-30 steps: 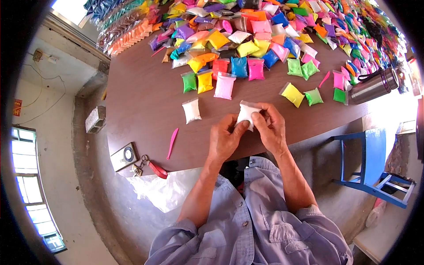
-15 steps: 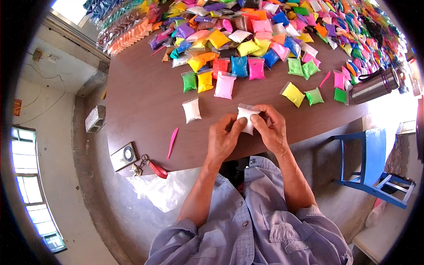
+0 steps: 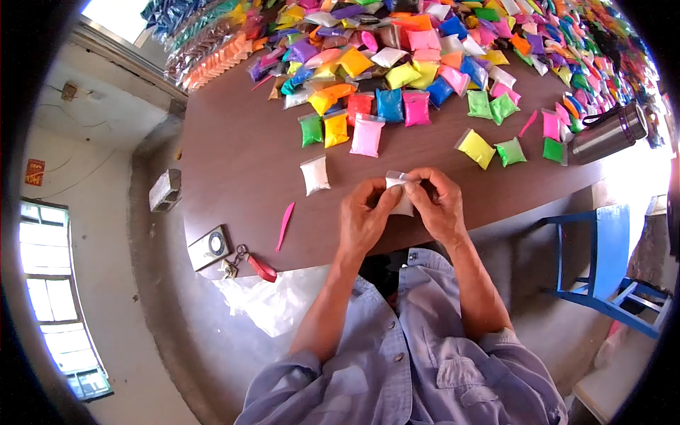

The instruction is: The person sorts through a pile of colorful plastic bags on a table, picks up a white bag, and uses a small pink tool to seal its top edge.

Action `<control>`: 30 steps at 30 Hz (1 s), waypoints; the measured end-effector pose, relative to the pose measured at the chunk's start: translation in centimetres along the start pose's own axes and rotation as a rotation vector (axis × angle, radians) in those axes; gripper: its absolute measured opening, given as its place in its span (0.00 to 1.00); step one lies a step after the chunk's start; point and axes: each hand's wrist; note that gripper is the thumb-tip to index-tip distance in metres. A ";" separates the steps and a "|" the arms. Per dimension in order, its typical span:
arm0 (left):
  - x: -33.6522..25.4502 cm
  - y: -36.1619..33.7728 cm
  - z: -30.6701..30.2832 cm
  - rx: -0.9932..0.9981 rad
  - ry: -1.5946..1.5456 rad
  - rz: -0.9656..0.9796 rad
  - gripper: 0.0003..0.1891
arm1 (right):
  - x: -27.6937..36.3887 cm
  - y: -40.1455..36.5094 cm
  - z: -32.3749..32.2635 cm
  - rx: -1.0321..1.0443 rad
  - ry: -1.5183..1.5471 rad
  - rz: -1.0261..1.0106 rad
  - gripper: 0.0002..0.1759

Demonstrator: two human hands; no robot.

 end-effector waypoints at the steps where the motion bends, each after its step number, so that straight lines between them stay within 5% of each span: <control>1: 0.4 0.0 -0.2 -0.007 0.011 0.000 0.12 | 0.0 0.0 0.2 0.005 0.012 -0.001 0.08; 12: 0.6 -0.1 0.4 0.014 -0.007 0.045 0.11 | -1.0 -0.2 0.0 -0.087 -0.002 -0.080 0.07; 18: 1.6 0.0 -0.3 -0.018 -0.018 0.080 0.09 | -0.7 0.1 0.3 -0.016 -0.022 -0.051 0.17; 30: 1.4 0.3 -0.3 -0.013 -0.002 0.078 0.09 | -0.6 -0.2 0.5 -0.089 -0.087 -0.141 0.13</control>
Point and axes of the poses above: each hand's wrist, its own y-axis towards the middle knuckle, its own z-axis out of the palm, x = y × z, and after that the axes turned 14 degrees about -y, right-handed
